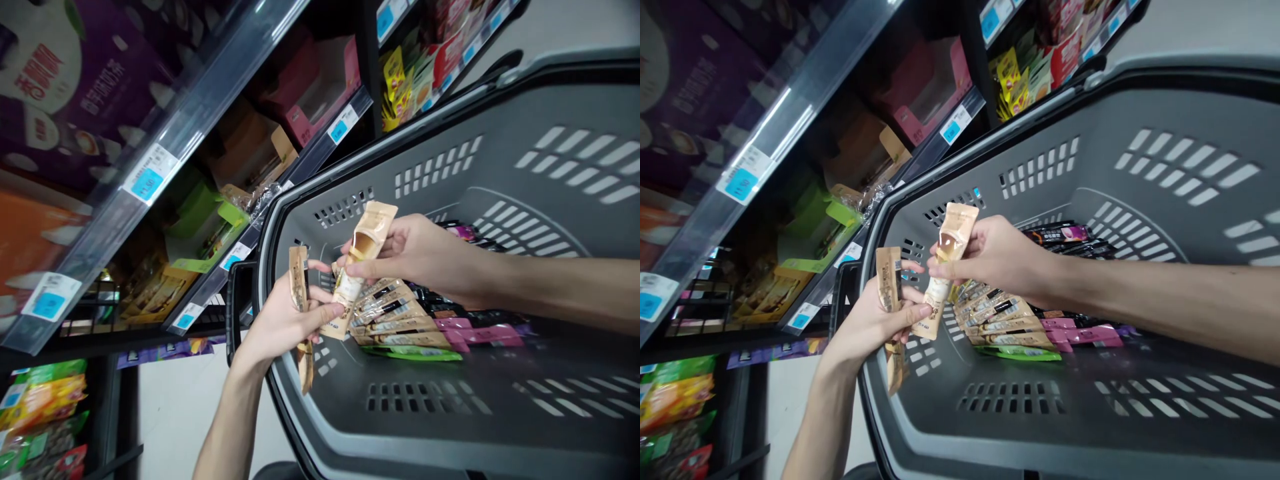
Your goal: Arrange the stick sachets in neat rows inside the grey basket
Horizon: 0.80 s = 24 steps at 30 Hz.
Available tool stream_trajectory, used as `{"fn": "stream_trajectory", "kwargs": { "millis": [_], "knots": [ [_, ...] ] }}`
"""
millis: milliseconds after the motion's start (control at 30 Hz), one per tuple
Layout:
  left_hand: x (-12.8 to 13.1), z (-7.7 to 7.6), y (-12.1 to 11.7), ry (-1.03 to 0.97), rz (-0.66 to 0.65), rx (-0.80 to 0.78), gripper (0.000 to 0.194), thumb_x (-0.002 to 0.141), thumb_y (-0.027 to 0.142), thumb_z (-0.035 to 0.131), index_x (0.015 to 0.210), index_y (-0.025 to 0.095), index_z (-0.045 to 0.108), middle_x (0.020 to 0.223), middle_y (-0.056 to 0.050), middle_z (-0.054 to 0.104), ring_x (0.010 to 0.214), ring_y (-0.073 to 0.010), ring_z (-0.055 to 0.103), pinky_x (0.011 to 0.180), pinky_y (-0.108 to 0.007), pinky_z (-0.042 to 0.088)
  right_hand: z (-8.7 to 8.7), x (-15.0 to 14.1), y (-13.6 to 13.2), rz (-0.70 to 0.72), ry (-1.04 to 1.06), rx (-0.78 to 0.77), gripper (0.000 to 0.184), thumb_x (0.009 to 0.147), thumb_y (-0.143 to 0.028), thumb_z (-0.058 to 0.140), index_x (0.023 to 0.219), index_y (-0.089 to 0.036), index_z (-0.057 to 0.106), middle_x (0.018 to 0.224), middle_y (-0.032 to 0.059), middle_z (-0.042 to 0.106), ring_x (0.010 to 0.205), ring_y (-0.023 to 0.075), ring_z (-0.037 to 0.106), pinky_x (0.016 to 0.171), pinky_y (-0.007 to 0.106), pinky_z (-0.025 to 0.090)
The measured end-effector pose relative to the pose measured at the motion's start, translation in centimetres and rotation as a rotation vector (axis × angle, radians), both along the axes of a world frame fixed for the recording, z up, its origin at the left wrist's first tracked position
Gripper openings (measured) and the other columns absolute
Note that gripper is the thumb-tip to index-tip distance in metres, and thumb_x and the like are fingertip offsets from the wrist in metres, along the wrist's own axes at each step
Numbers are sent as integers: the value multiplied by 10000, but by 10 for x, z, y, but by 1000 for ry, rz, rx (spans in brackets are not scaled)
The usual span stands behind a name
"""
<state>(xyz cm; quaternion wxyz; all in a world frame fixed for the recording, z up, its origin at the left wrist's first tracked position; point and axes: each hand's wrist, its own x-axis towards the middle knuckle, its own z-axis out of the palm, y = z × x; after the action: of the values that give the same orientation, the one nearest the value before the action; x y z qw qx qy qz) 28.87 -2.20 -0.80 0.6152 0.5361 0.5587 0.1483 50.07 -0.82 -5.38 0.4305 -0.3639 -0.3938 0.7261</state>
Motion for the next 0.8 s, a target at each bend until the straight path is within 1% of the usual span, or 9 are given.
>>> {"fn": "stream_trajectory", "kwargs": {
  "millis": [133,267,333,400,433,500,600,733,800],
  "knots": [
    [-1,-1,0,14,-55,57,528,768,286,791,1167,208,454,692,15,691,432,-51,448,388,-130,372,4,0,-4,23,-24,-25,193,649,-348,885,684,-228,738,846,50,748,882,267,700,838,437,562],
    [-1,-2,0,-9,-49,87,523,736,242,815,1139,206,483,682,26,675,441,-37,407,408,-125,334,8,0,-6,6,-27,-67,197,645,-354,886,713,-235,745,916,65,759,958,300,697,878,452,566],
    [-1,-2,0,-22,-45,79,572,680,201,853,1128,216,498,690,33,670,493,-57,490,454,-131,378,9,0,-4,-40,-50,-90,210,652,-362,884,761,-236,757,953,80,760,990,314,688,879,459,571],
    [-1,-2,0,-11,-18,115,573,661,200,869,1110,224,514,717,26,681,546,-79,559,485,-137,406,8,2,0,-135,-56,-92,216,674,-333,877,810,-216,758,989,94,754,1015,311,680,892,451,566],
    [-2,-2,0,2,8,148,539,683,226,860,1100,225,520,729,19,690,536,-78,560,475,-139,399,7,3,2,-187,-43,-83,210,692,-311,868,831,-203,753,1007,97,750,1026,302,678,902,440,561],
    [-2,-3,0,14,89,219,440,755,304,813,1075,223,523,736,8,704,447,-52,483,412,-141,341,5,5,8,-245,3,-69,195,734,-284,841,865,-184,738,1043,90,741,1046,275,672,927,414,548],
    [-3,-5,1,-22,184,268,329,845,379,723,1033,208,514,758,-18,722,390,-30,382,384,-154,316,3,8,11,-171,31,-68,220,763,-279,817,945,-193,728,1075,73,736,1069,255,661,969,404,524],
    [-3,-7,2,-53,175,277,267,879,377,685,978,183,531,775,-40,728,395,-28,381,402,-169,348,4,7,5,26,10,-82,321,742,-239,806,1050,-219,719,1117,70,732,1123,281,632,1015,434,497],
    [-2,-6,1,-63,169,274,259,876,373,688,932,184,520,767,-38,729,391,-27,375,400,-167,349,5,6,1,47,18,-88,331,748,-248,801,1066,-219,716,1145,71,725,1147,281,621,1023,424,494]
  ]
}}
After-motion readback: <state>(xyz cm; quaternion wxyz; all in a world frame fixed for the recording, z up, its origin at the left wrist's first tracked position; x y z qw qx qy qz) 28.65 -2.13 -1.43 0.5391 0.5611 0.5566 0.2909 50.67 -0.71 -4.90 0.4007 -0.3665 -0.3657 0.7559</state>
